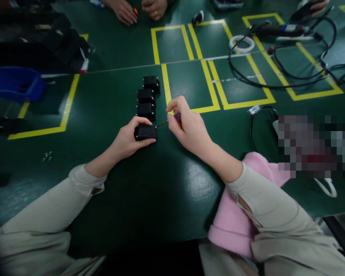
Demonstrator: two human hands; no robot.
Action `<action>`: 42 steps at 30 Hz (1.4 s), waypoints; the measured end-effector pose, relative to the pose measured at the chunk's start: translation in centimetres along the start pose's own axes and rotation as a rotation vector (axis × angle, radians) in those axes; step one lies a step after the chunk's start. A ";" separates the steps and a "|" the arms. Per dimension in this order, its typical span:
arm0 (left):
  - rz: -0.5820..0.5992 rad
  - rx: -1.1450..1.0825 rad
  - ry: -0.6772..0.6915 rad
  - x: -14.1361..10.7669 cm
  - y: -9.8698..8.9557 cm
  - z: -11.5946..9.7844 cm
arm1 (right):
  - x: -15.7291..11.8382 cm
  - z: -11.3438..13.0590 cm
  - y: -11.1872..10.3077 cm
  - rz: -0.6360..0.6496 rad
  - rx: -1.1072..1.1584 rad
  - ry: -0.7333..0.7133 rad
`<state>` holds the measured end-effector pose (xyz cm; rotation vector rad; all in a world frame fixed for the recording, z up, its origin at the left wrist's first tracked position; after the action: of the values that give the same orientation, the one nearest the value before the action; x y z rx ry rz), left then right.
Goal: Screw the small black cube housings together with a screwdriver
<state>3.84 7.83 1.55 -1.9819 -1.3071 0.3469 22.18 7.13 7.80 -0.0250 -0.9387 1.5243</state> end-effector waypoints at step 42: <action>0.001 -0.010 0.000 0.1 0.0 0.0 | -0.1 -0.1 0.0 0.009 0.007 0.031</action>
<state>3.86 7.90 1.55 -1.9909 -1.3100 0.3411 22.25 7.12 7.69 -0.0475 -0.9101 1.5309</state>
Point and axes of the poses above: each hand's wrist, its own x-axis towards the middle knuckle, its own y-axis out of the palm, z = x × y, the point moved 9 cm from there along x, towards the middle knuckle, and after that the axes turned 3 degrees about -x, right-handed, at the moved point
